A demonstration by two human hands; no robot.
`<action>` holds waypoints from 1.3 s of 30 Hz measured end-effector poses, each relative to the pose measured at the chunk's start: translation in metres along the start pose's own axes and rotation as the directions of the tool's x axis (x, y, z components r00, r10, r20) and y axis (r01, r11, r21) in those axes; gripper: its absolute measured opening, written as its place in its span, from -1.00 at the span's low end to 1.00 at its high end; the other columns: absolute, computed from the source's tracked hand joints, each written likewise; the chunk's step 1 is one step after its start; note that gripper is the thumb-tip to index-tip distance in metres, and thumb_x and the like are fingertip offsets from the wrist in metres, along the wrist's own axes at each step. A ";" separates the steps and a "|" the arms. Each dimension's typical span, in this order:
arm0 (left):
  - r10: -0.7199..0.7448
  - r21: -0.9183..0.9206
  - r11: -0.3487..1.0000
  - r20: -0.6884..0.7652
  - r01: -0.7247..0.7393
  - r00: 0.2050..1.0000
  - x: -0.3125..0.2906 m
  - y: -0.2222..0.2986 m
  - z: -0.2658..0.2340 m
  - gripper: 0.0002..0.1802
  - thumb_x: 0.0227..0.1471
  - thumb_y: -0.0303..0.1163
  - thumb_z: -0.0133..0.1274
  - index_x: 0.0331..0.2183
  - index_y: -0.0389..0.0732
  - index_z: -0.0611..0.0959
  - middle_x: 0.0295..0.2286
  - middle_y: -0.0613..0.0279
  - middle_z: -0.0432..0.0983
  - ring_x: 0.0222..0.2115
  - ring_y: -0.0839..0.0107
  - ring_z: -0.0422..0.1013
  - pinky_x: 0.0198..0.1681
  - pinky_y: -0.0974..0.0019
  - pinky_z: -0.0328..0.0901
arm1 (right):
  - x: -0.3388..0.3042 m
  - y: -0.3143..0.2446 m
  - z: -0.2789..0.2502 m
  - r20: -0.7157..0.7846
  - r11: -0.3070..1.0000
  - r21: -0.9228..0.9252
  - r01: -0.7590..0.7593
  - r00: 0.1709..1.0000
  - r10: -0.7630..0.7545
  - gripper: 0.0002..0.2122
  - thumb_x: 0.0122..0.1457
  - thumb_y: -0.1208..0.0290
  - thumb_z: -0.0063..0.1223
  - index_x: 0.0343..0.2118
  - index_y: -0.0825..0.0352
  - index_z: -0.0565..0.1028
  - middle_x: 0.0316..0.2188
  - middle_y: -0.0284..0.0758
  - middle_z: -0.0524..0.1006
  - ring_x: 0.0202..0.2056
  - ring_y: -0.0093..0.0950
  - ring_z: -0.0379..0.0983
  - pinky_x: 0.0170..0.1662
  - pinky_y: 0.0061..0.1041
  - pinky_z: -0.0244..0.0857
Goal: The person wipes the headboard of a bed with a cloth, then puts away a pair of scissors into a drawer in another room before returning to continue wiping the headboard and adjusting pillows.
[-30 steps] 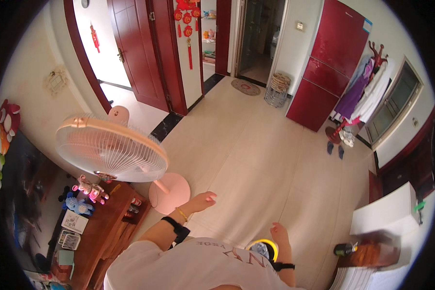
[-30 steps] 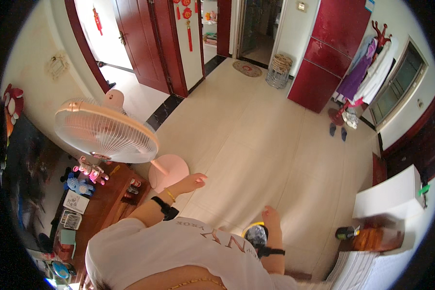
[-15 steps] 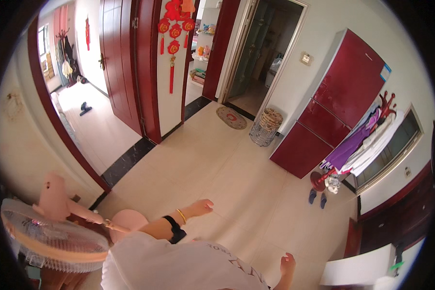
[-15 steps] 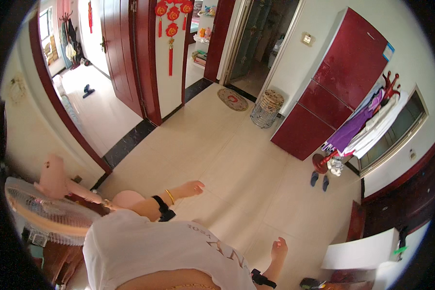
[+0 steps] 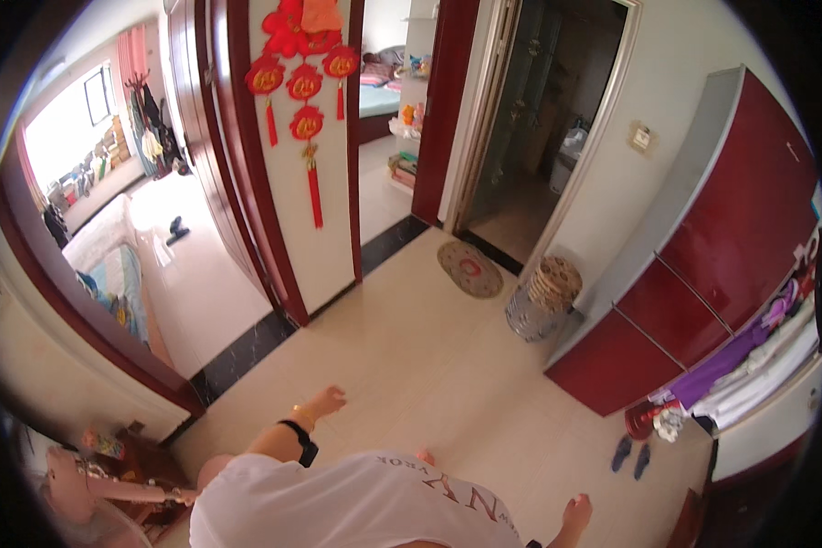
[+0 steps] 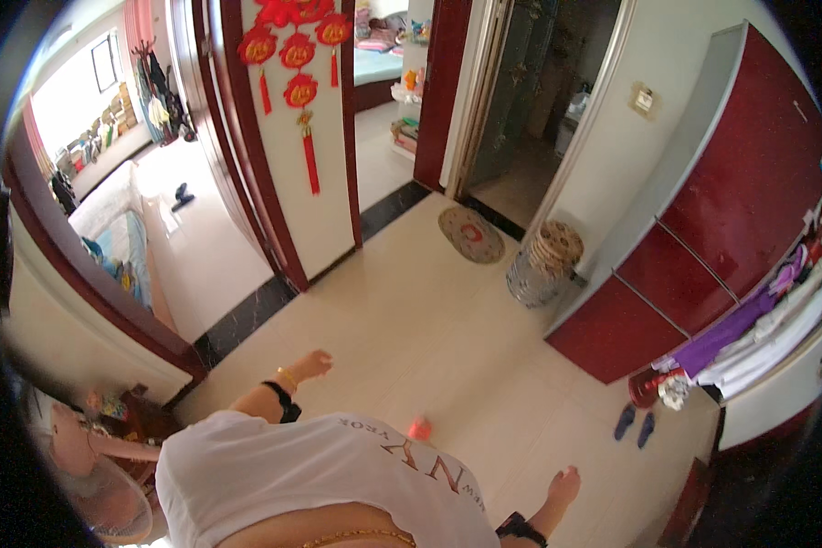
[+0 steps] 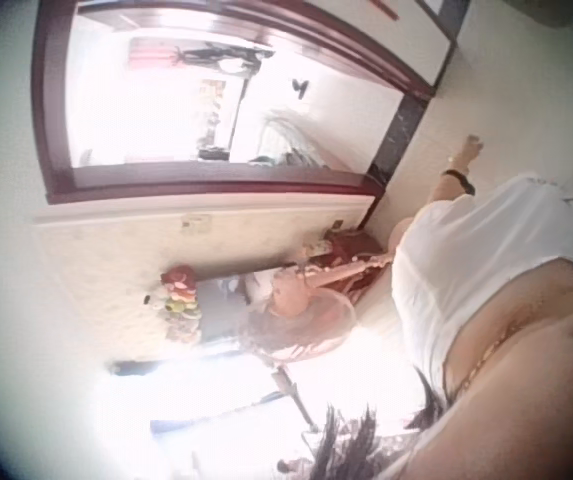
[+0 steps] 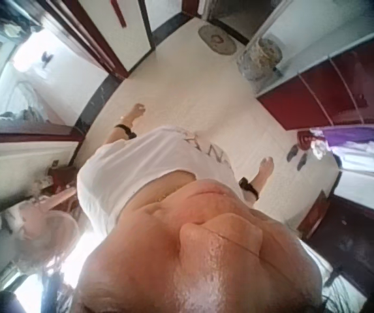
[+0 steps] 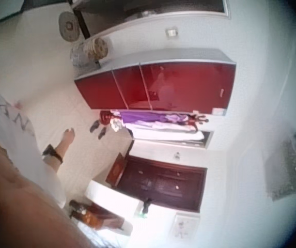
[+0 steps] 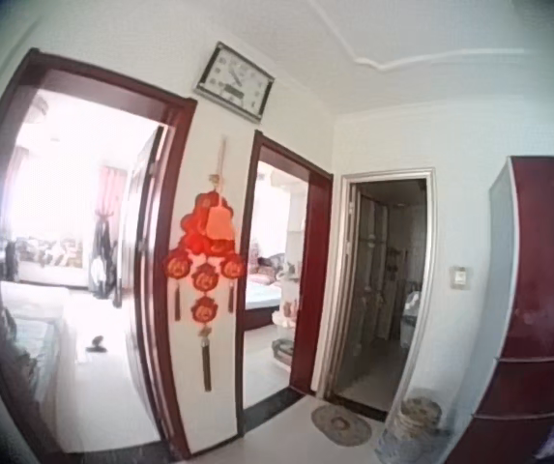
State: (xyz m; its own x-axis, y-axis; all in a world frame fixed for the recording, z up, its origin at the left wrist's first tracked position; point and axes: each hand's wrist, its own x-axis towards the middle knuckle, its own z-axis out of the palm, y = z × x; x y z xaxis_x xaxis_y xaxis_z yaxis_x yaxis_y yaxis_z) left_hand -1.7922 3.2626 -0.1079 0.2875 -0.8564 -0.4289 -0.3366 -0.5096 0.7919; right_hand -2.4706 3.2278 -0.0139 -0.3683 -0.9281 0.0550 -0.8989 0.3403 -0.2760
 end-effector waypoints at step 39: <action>-0.013 -0.364 0.924 -0.336 -0.118 0.942 0.930 0.462 -0.404 -0.54 0.03 -0.24 0.00 -0.02 -0.15 0.39 -0.23 0.21 0.41 -0.26 0.46 0.38 -0.22 0.35 0.31 | 0.793 -1.191 0.318 0.079 0.245 0.530 0.812 0.241 -0.967 -0.77 0.01 0.46 -0.05 -0.24 0.35 0.44 -0.39 -0.14 0.46 -0.31 -0.16 0.40 -0.25 -0.30 0.29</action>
State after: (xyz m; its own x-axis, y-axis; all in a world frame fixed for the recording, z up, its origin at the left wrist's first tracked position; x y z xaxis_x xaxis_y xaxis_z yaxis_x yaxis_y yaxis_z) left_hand -1.3180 2.2650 0.0348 0.5761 -0.7722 -0.2679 -0.0182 -0.3398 0.9403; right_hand -1.6167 2.0382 0.0533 0.7996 -0.5647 0.2044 -0.3937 -0.7499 -0.5316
